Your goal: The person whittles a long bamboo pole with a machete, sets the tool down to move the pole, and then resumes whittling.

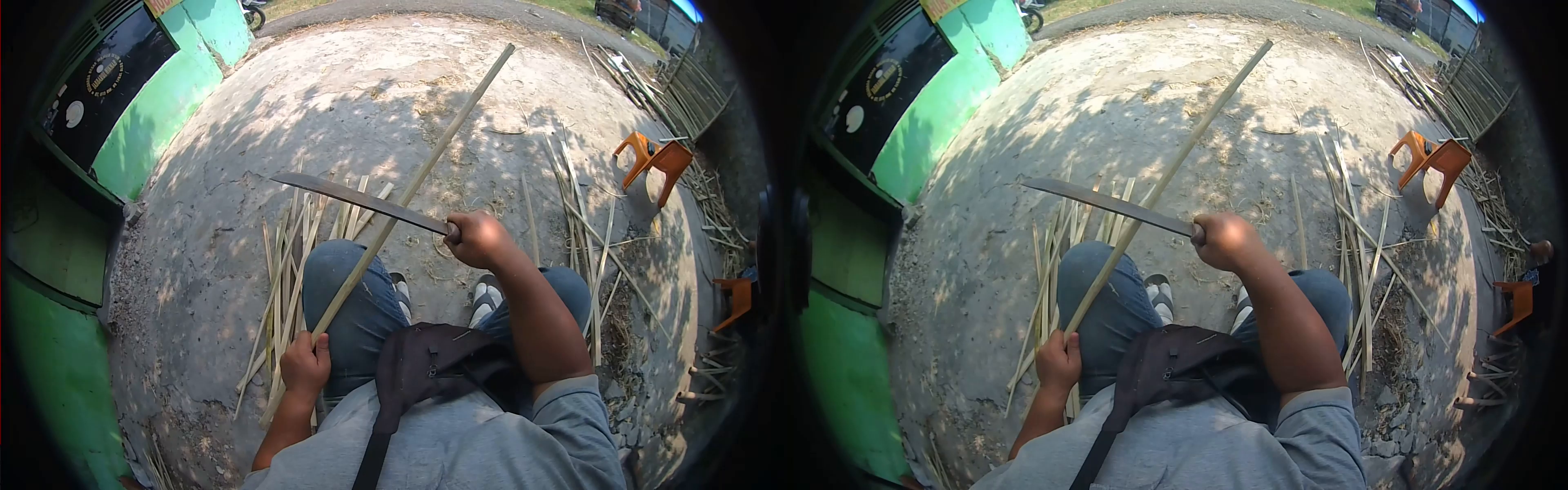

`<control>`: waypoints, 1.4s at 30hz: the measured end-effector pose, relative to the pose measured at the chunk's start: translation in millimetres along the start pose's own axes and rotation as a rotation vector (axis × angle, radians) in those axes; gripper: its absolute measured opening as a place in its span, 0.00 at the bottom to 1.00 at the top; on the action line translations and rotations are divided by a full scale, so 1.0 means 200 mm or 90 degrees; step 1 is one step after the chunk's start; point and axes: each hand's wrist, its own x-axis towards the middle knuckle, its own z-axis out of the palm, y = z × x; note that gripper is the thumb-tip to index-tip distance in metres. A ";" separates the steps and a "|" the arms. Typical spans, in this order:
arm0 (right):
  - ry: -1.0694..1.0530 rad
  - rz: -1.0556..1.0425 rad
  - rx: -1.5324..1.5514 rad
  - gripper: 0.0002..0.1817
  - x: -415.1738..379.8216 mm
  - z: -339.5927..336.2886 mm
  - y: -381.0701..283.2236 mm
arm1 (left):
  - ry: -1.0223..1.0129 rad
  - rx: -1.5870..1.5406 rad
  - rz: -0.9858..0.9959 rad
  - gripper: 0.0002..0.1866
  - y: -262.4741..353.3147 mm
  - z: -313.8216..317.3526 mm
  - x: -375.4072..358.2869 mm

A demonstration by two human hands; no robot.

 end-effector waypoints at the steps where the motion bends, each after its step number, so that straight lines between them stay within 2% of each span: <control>1: -0.006 0.001 0.014 0.08 -0.01 0.00 -0.01 | 0.005 0.001 0.006 0.27 -0.01 0.01 0.00; 9: -0.107 -0.046 -0.062 0.07 -0.04 0.04 -0.09 | 0.010 0.012 -0.010 0.28 0.02 0.00 0.00; 15: -0.098 -0.033 -0.076 0.07 0.01 0.03 -0.04 | 0.024 0.009 0.004 0.27 0.02 0.00 0.01; 21: -0.028 -0.001 -0.041 0.07 0.02 0.00 0.06 | 0.016 0.009 -0.004 0.27 0.01 -0.01 0.00; 26: -0.027 0.005 -0.067 0.07 -0.01 0.03 0.02 | 0.016 0.027 -0.002 0.27 0.00 0.00 -0.01; 36: -0.119 -0.082 -0.072 0.07 -0.05 0.07 -0.11 | 0.030 0.005 0.002 0.26 0.02 0.01 0.00; 42: -0.004 -0.056 -0.072 0.05 0.03 0.06 0.01 | 0.034 0.006 0.004 0.26 0.01 0.02 0.00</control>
